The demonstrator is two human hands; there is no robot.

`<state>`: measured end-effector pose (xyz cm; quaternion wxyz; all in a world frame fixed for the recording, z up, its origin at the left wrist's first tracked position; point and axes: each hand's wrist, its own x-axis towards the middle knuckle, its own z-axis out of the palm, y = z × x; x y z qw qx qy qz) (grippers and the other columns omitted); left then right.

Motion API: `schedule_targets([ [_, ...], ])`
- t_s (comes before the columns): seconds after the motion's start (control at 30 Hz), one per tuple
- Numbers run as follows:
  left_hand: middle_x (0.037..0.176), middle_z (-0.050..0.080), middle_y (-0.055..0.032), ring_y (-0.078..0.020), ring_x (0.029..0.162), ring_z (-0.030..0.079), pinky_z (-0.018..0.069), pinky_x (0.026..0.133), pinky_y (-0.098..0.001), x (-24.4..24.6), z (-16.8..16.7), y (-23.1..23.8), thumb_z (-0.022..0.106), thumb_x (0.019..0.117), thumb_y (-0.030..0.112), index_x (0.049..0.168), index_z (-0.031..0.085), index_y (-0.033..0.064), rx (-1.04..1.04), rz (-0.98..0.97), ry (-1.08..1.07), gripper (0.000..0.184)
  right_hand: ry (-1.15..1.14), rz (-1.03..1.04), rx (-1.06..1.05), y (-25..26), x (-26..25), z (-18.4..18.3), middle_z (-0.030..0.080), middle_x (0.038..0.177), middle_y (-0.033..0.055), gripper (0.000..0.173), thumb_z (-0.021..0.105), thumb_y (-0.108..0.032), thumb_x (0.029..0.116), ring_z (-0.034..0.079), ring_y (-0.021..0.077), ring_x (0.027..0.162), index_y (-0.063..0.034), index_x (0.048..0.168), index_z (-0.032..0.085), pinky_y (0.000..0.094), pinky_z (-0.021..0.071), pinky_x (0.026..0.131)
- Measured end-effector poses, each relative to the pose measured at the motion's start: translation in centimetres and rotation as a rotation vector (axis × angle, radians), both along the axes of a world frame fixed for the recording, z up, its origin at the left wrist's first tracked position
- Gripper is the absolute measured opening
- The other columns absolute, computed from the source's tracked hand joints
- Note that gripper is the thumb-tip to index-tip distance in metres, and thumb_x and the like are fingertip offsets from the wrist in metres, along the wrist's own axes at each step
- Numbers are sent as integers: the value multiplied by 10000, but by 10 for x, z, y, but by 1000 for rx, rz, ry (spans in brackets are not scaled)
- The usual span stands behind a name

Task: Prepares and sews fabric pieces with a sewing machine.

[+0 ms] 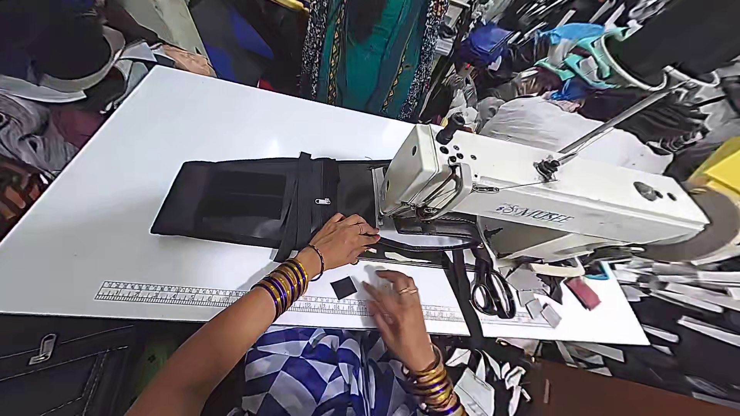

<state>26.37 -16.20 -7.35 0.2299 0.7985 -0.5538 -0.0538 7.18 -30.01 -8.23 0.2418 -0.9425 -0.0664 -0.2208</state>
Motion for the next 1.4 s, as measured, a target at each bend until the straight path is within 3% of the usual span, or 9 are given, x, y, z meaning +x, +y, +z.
schedule_targets([
  [0.07, 1377, 668, -33, -278, 1337, 554, 425, 1016, -525, 1, -2, 0, 464, 1078, 241, 1300, 722, 160, -18, 0, -16, 350, 24, -27, -116, 16, -2, -8, 697, 1225, 165, 308, 572, -354, 963, 638, 383, 1137, -245, 1131, 807, 515, 501, 893],
  [0.2, 1359, 681, -26, -272, 1310, 582, 449, 989, -514, 3, -4, 2, 499, 1057, 220, 1262, 744, 151, -99, 6, -6, 327, 10, -310, -201, 8, 4, -7, 704, 1150, 225, 294, 589, -293, 935, 654, 457, 1031, -200, 1093, 818, 579, 485, 756],
  [0.4, 1330, 698, -20, -265, 1274, 606, 463, 965, -501, 3, -6, 1, 524, 1042, 215, 1237, 758, 149, -150, 8, -14, 312, 95, -426, -249, -3, 27, -3, 676, 1157, 228, 330, 579, -282, 951, 621, 443, 1024, -234, 1205, 783, 565, 437, 746],
  [0.73, 1327, 700, -15, -263, 1282, 600, 460, 955, -514, 9, -4, 3, 544, 1016, 202, 1224, 769, 171, -96, -3, -7, 307, 149, -436, -172, -20, 28, 8, 670, 1191, 266, 386, 593, -395, 957, 608, 514, 1082, -144, 1181, 783, 650, 442, 779],
  [0.93, 1303, 709, -32, -274, 1278, 604, 460, 967, -524, 17, -7, -2, 564, 1012, 190, 1233, 765, 177, -117, 32, -44, 298, 67, -696, -143, -144, -14, 51, 597, 1232, 405, 355, 642, -208, 953, 570, 594, 1148, 66, 1165, 718, 691, 426, 970],
  [1.07, 1289, 713, -47, -294, 1272, 605, 460, 958, -551, 22, -6, -7, 589, 997, 160, 1223, 766, 173, -128, 79, -61, 288, 175, -810, -193, -208, -32, 69, 595, 1221, 416, 349, 598, -180, 1000, 604, 575, 1109, 106, 1181, 685, 692, 435, 944],
  [1.17, 1288, 708, -69, -319, 1273, 601, 466, 957, -570, 27, -4, -10, 603, 1004, 177, 1225, 762, 168, -109, 109, -85, 273, 151, -849, -290, -211, -30, 58, 639, 1134, 411, 333, 529, -141, 1023, 617, 591, 1096, 143, 1065, 696, 707, 428, 939],
  [1.3, 1289, 702, -90, -332, 1279, 591, 452, 967, -582, 30, -1, -11, 607, 1006, 185, 1223, 762, 159, -74, 99, -85, 268, 146, -908, -302, -197, -27, 39, 623, 1194, 406, 324, 492, -104, 1023, 610, 583, 1131, 141, 1110, 685, 685, 454, 932],
  [1.4, 1365, 671, -42, -297, 1329, 557, 433, 994, -554, 28, -2, -5, 567, 1027, 193, 1281, 734, 187, -26, 51, -74, 303, 133, -895, -293, -197, -27, 35, 632, 1192, 396, 313, 505, -98, 1011, 616, 576, 1128, 132, 1110, 692, 683, 458, 925],
])
